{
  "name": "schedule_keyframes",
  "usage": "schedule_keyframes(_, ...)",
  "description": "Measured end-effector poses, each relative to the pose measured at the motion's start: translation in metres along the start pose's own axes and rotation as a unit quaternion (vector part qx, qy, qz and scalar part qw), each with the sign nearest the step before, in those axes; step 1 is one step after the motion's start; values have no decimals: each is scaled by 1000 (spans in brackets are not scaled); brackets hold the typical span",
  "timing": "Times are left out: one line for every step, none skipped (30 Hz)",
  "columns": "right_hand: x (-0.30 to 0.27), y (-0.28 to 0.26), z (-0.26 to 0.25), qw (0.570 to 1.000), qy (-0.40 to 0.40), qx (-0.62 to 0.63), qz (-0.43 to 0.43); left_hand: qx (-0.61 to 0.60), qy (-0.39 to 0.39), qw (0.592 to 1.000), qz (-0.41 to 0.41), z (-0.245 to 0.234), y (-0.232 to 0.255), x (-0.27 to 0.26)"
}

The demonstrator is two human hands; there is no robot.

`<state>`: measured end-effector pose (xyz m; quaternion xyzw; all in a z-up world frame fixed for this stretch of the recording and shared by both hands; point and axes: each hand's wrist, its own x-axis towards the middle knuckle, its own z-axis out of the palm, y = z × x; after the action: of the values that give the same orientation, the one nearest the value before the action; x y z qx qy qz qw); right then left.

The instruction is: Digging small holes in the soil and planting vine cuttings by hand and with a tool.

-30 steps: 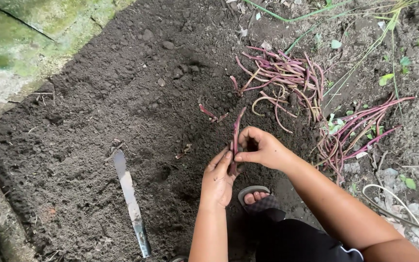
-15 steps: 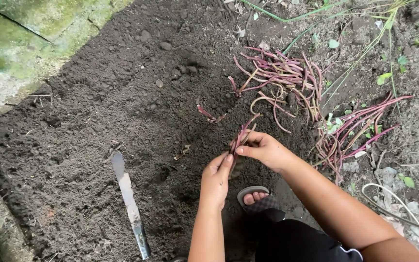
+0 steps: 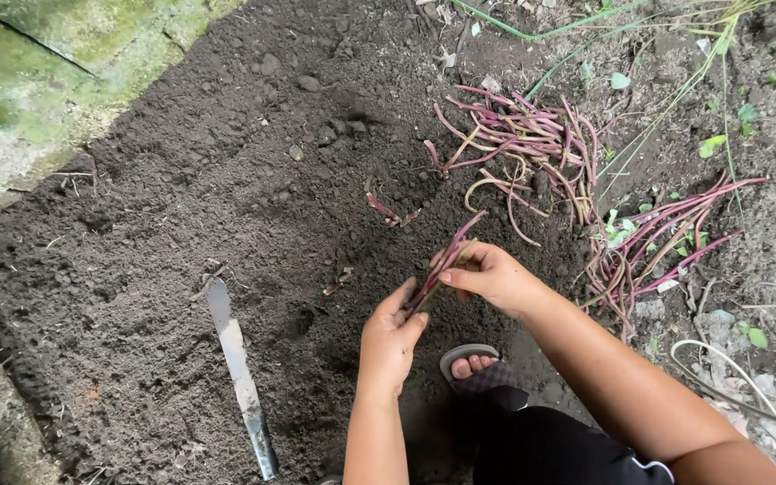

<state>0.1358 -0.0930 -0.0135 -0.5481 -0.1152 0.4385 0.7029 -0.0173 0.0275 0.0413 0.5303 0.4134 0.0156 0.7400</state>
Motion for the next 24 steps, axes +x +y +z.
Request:
schedule_keyframes(1,3,-1,1000,0,0,0,0,0,1000,0,0,0,0)
schedule_keyframes(1,5,-1,1000,-8,8,10,-3,5,1000,1,0,1,-1)
schedule_keyframes(1,8,-2,1000,-15,16,20,-6,10,1000,2,1,1,-1)
schedule_keyframes(1,8,-1,1000,-15,15,20,-6,10,1000,2,1,-1,-1)
schedule_keyframes(1,8,0,999,-19,25,21,-4,22,1000,5,2,-2,0)
schedule_keyframes(1,8,1,999,-23,34,22,-2,34,999,8,3,-4,0)
schedule_keyframes(2,8,1,999,-24,34,22,-3,35,999,8,4,-2,-2)
schedule_keyframes(2,9,2,999,-22,39,18,-1,46,999,10,5,0,-4)
schedule_keyframes(3,10,3,999,-21,45,14,1,58,998,12,6,2,-7)
schedule_keyframes(3,10,4,999,-22,45,14,1,59,998,12,5,-3,-6)
schedule_keyframes(3,10,5,999,-21,38,24,8,69,997,31,5,-8,-5)
schedule_keyframes(3,9,5,999,-19,30,32,15,77,996,51,4,-12,-4)
schedule_keyframes(3,10,7,999,-19,30,32,15,77,996,51,3,-17,-2)
schedule_keyframes(3,10,9,999,-22,32,33,15,77,995,61,3,-22,0)
schedule_keyframes(3,10,10,999,-25,33,34,14,76,995,70,3,-27,2)
schedule_keyframes(3,10,9,999,-24,33,35,14,75,995,70,3,-25,1)
schedule_keyframes(4,10,9,999,-19,30,32,10,74,994,79,2,-23,-1)
schedule_keyframes(5,10,8,999,-13,28,29,5,71,994,87,2,-21,-2)
schedule_keyframes(5,9,7,999,-12,27,29,4,70,994,87,0,-27,3)
schedule_keyframes(4,9,7,999,-13,23,25,-1,71,994,85,-3,-34,5)
schedule_keyframes(4,9,7,1000,-13,19,20,-6,71,994,82,-6,-40,8)
schedule_keyframes(3,5,8,1000,-15,18,20,-7,72,994,83,-6,-34,6)
schedule_keyframes(3,2,10,999,-23,10,21,0,68,995,74,-6,-28,4)
schedule_keyframes(1,-1,11,999,-30,2,23,8,64,996,64,-6,-22,1)
